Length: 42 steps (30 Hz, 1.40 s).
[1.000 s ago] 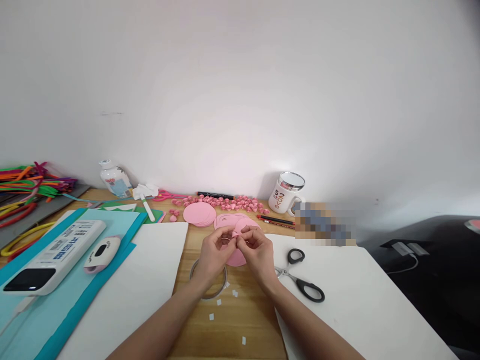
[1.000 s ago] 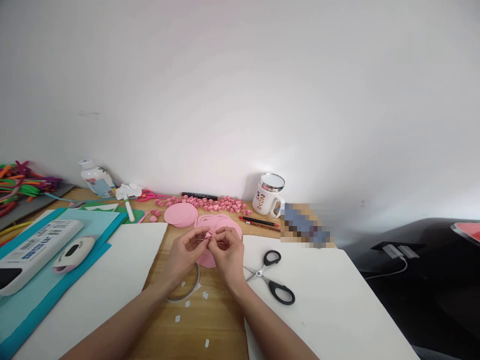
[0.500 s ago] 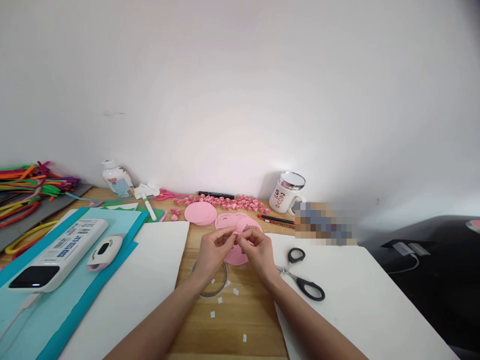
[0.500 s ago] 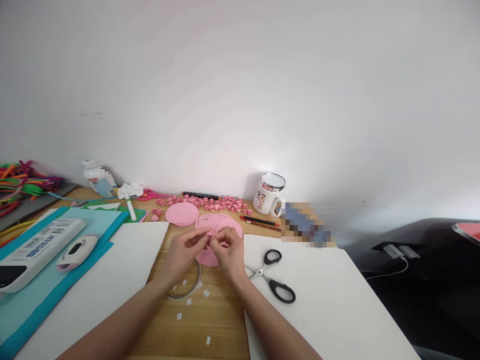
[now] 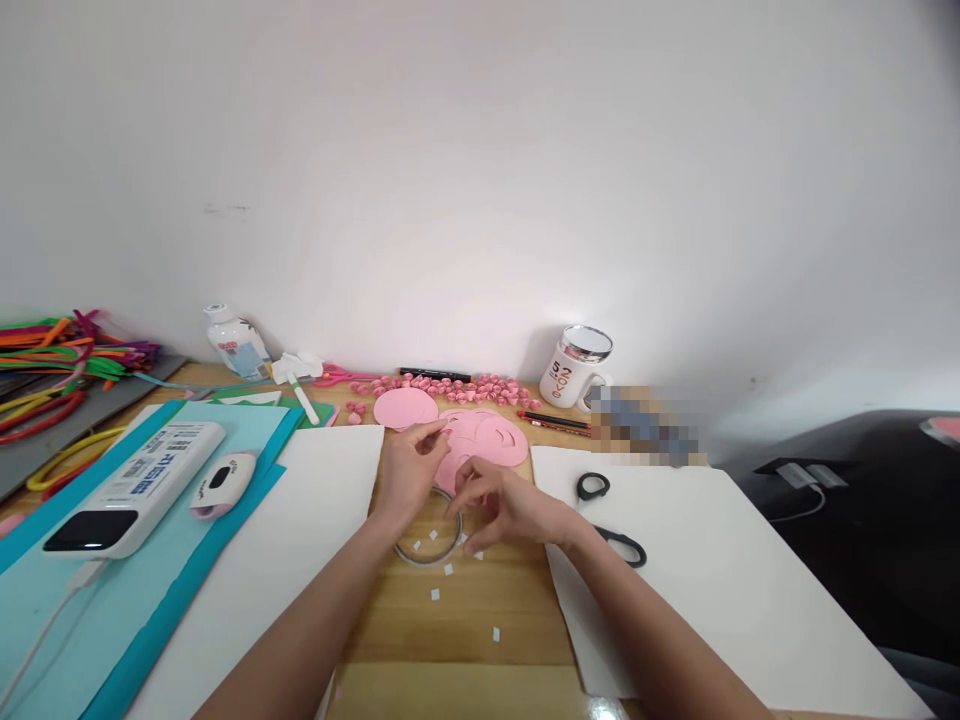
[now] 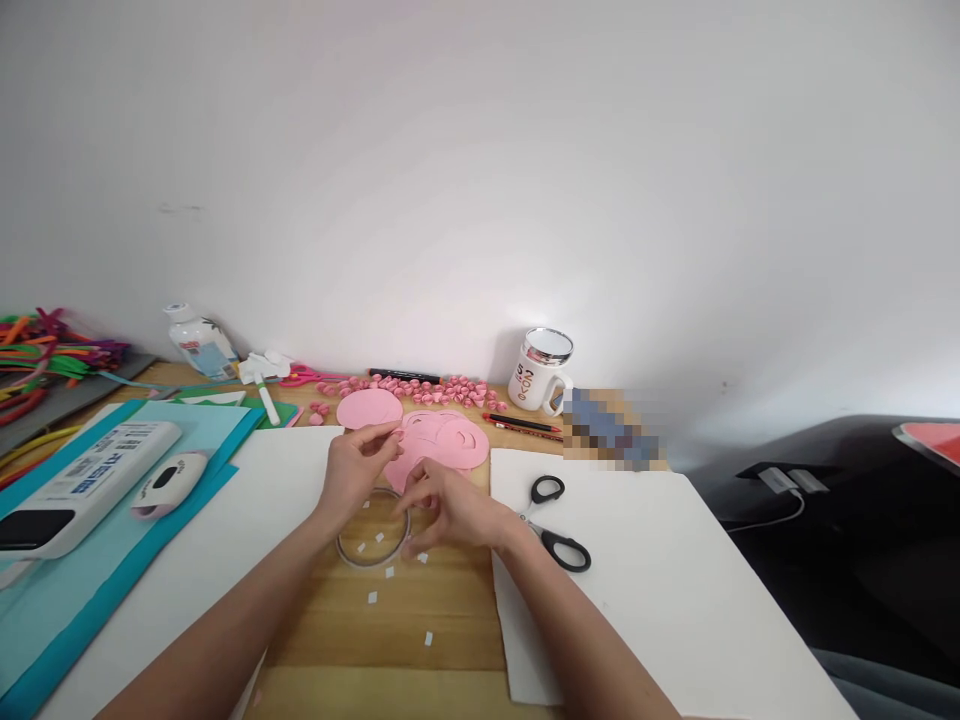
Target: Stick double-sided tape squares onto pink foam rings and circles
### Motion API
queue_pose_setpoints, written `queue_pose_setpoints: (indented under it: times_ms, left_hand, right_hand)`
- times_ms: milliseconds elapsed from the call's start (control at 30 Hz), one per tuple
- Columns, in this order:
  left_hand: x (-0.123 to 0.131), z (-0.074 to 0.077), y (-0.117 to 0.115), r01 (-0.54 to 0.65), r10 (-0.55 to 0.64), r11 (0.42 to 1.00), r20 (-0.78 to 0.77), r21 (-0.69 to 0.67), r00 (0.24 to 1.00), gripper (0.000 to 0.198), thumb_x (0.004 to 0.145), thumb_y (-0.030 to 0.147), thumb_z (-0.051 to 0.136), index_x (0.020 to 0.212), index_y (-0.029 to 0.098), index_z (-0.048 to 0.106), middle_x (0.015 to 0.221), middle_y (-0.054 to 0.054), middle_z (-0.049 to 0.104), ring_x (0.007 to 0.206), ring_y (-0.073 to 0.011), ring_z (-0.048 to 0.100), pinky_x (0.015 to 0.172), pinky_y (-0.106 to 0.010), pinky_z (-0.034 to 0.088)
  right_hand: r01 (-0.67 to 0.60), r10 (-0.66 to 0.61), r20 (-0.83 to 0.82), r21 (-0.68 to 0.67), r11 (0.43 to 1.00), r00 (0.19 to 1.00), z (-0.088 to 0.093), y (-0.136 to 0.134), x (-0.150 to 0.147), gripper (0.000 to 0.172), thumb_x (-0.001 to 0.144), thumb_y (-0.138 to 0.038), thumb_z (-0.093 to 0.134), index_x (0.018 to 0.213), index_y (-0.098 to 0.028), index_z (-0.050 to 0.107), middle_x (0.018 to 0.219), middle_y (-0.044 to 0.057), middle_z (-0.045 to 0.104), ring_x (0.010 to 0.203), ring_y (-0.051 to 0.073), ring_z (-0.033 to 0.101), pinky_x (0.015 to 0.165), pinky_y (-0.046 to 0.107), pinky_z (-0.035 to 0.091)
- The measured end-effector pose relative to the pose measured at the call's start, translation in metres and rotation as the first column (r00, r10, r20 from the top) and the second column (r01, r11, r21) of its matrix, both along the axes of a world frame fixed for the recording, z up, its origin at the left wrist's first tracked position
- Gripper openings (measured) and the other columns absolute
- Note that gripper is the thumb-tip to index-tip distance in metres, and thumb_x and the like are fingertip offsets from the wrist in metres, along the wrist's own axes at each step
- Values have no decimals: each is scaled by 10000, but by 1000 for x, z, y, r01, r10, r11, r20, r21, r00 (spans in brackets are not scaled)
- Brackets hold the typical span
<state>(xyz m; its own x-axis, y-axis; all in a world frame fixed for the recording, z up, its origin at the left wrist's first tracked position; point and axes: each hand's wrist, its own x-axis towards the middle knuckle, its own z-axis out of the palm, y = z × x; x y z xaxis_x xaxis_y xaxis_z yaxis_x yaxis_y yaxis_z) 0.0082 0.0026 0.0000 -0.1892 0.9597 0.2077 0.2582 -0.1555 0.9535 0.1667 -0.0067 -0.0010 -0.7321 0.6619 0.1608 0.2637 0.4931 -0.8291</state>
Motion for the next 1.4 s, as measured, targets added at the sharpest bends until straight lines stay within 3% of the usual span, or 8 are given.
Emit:
queue_pose_setpoints:
  times_ms: [167,333,467,667,1000,1233,1300,1400]
  left_hand:
    - [1,0,-1,-22,22,1000,-48,18,999,240,660,233,605,879,182,686,801,-59,690,636,-181,640,600,-274,482]
    - [1,2,1,-5,6,1000,-67,13,998,224,662,236,612,866,183,688,816,-63,695,665,-188,636,607,-278,488]
    - [2,8,1,47,-42,996,62,-77,997,236,644,258,638,848,150,683,791,-79,698,639,-195,637,558,-281,501]
    - [4,3,1,104,-72,988,265,-111,962,263,639,285,650,842,120,675,791,-97,695,693,-202,636,611,-301,506]
    - [11,-9,2,179,-72,971,524,-157,848,285,556,207,687,829,126,672,784,-85,685,624,-166,613,539,-253,479]
    - [6,-6,4,77,22,981,503,-175,864,283,577,291,680,794,111,669,755,-72,672,605,-144,591,534,-240,456]
    - [4,-3,5,68,29,982,495,-177,868,266,576,281,682,780,110,670,733,-59,669,598,-128,580,535,-223,446]
    - [3,3,5,87,14,977,466,-195,884,254,550,255,702,750,101,680,608,-25,648,472,-90,522,445,-196,392]
  right_hand:
    - [-72,60,104,116,991,993,-1,-8,-5,134,612,-216,700,741,-247,686,942,21,480,760,127,540,652,240,471]
    - [9,-7,-84,29,1000,996,13,-6,-3,85,696,-197,618,776,-215,641,1061,38,464,911,139,529,709,230,484]
    - [87,-74,-262,37,996,962,20,-4,-4,97,714,-204,611,809,-209,629,997,40,517,1000,162,500,900,330,394]
    - [39,-79,-493,-90,995,867,16,-8,-13,232,657,-289,673,870,-216,615,1011,61,517,960,178,519,840,357,437]
    - [32,-107,-575,-140,990,811,14,-12,-21,268,550,-305,752,742,-210,591,980,47,525,951,186,517,864,379,418]
    - [194,-116,-373,180,964,921,15,-18,-22,107,636,-252,700,693,-222,615,1033,47,534,964,193,509,849,368,424]
    - [214,-97,-316,361,907,944,22,-26,-25,42,690,-207,651,705,-231,620,1045,50,532,995,198,486,860,374,413]
    - [175,-105,-152,587,790,983,39,-46,-29,200,789,-112,498,881,-257,601,1059,52,546,1043,194,451,875,373,394]
